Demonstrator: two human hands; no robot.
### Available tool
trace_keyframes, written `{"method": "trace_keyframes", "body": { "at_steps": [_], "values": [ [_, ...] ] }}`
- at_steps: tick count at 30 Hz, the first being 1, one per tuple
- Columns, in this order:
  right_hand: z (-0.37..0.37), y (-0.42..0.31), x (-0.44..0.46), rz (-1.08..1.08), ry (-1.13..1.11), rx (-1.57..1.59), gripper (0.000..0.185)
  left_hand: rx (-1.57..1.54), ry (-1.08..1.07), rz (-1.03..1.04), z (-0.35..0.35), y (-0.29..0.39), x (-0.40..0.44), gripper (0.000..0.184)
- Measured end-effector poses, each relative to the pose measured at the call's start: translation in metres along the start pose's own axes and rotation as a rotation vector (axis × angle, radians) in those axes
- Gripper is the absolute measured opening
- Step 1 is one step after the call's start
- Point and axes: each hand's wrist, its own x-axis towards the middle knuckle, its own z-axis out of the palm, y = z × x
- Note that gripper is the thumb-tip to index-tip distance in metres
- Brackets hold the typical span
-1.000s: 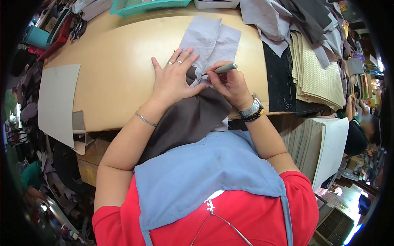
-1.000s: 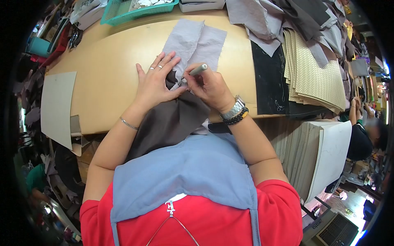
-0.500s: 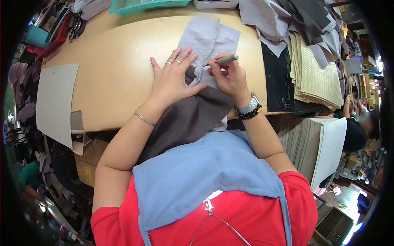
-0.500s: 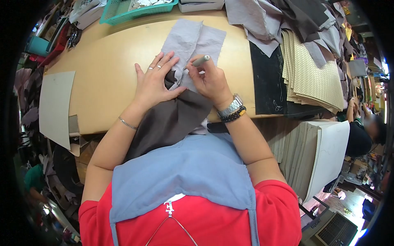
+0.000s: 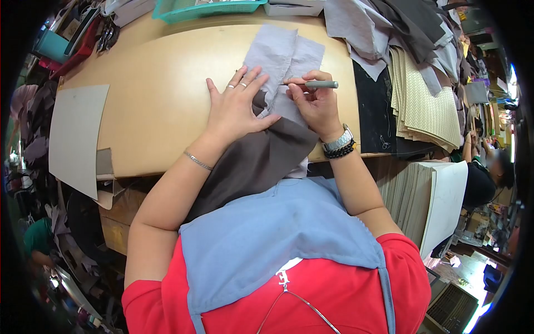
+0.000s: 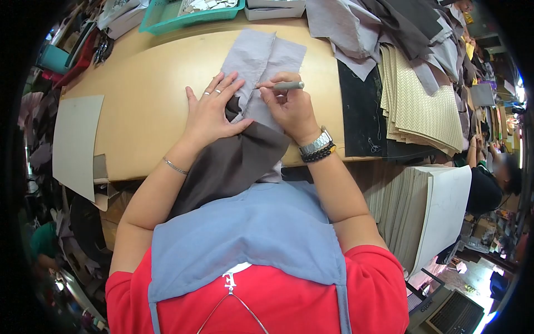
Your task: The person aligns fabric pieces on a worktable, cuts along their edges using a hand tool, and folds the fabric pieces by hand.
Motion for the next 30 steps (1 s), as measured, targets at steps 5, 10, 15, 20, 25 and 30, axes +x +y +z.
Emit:
{"method": "trace_keyframes", "body": {
  "at_steps": [5, 10, 15, 20, 25, 30],
  "values": [
    [-0.0008, -0.0003, -0.0007, 0.031, 0.004, -0.019, 0.032, -0.003, -0.005, -0.005, -0.0012, 0.0009, -0.0001, 0.084],
    [-0.0001, 0.0021, -0.0031, 0.007, 0.008, 0.013, 0.032, 0.011, -0.006, -0.008, -0.0004, 0.0010, 0.0005, 0.085],
    [-0.0003, -0.0016, -0.0026, -0.004, -0.019, -0.076, 0.032, 0.020, -0.001, -0.001, 0.0003, 0.0005, 0.0003, 0.085],
    [0.0006, -0.0036, 0.0002, -0.007, -0.017, -0.150, 0.030, 0.031, -0.010, 0.000, -0.0011, 0.0011, 0.0008, 0.086],
    [0.0027, -0.0034, 0.0013, -0.008, 0.037, -0.087, 0.031, 0.022, 0.003, 0.004, -0.0001, 0.0003, 0.0001, 0.085],
    [0.0013, 0.0041, -0.0023, -0.027, 0.030, -0.050, 0.032, 0.017, 0.006, 0.003, 0.0003, 0.0002, 0.0004, 0.085]
  ]
}}
